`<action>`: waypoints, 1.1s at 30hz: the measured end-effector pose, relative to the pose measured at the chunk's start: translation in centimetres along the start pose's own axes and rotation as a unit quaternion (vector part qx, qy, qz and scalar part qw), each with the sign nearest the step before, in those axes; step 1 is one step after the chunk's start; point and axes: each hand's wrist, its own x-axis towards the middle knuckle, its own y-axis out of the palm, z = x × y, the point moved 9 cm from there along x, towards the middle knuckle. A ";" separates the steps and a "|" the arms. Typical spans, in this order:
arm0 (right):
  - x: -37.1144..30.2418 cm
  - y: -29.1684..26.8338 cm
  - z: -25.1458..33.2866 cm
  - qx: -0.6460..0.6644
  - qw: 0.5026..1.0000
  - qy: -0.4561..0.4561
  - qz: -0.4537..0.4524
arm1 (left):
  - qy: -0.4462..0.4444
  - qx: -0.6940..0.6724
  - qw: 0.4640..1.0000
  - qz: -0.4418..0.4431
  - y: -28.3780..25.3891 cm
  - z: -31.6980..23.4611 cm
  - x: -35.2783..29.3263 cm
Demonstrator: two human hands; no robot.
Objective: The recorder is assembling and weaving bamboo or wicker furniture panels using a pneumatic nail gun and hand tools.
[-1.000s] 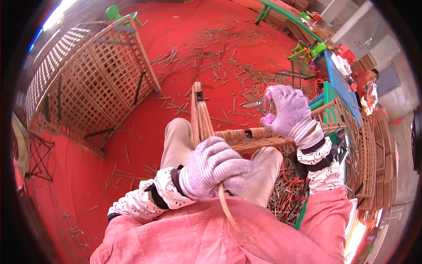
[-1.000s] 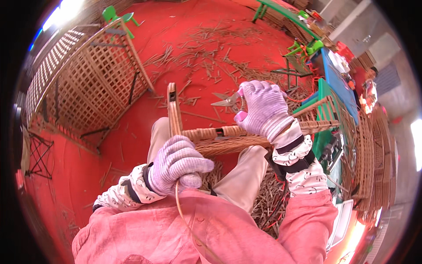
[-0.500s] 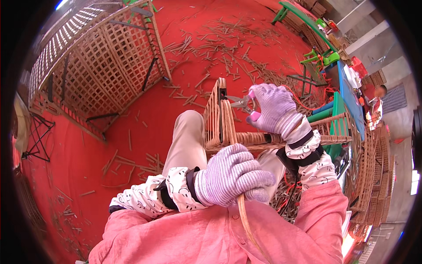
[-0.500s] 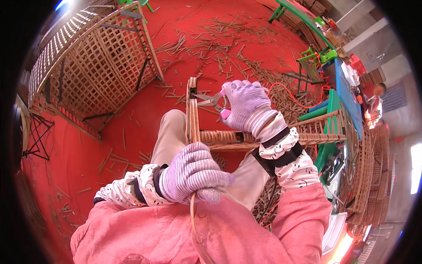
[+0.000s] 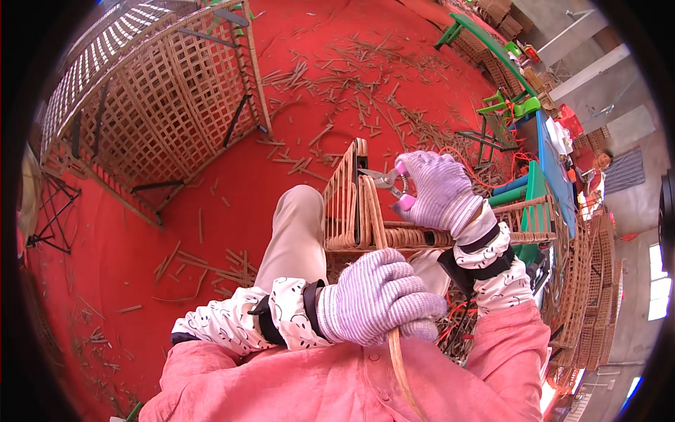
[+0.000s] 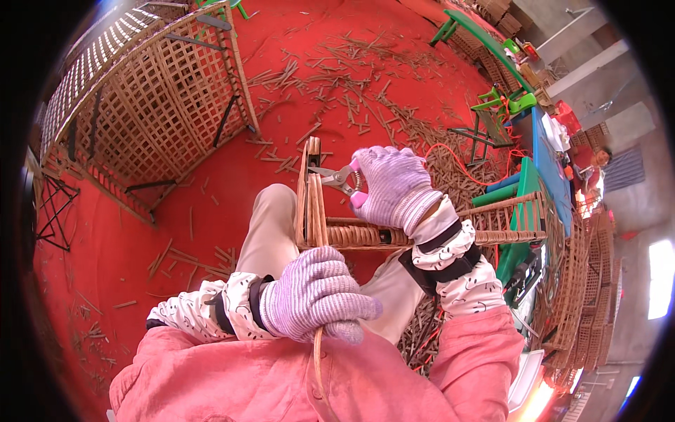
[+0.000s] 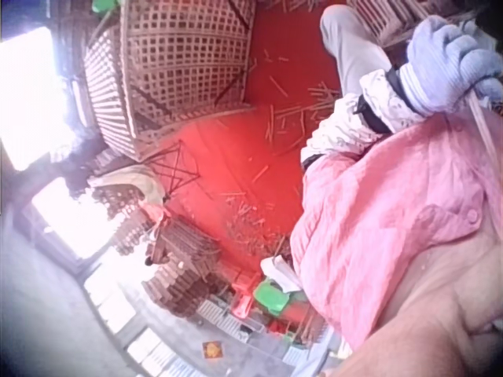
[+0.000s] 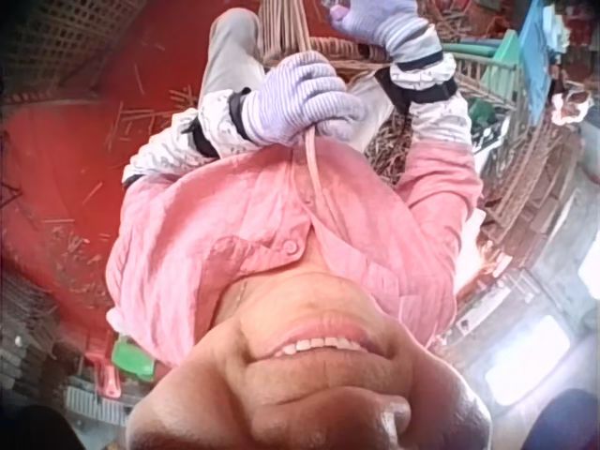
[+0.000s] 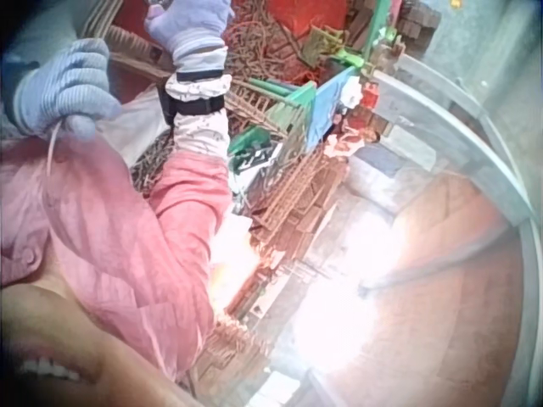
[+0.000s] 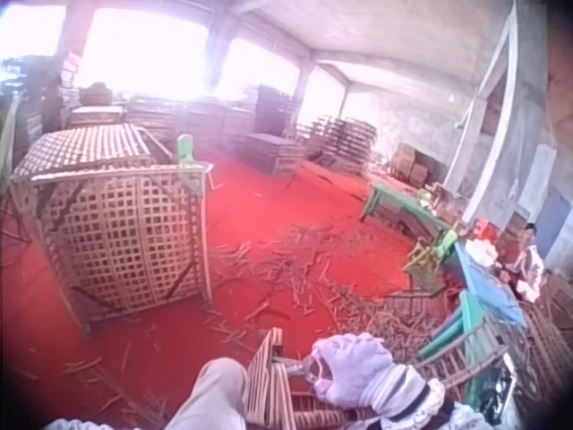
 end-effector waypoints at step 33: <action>-63.6 4.8 -4.2 0.036 0.419 0.907 0.033 | -0.027 -0.337 0.899 0.280 8.1 -1.4 -1.7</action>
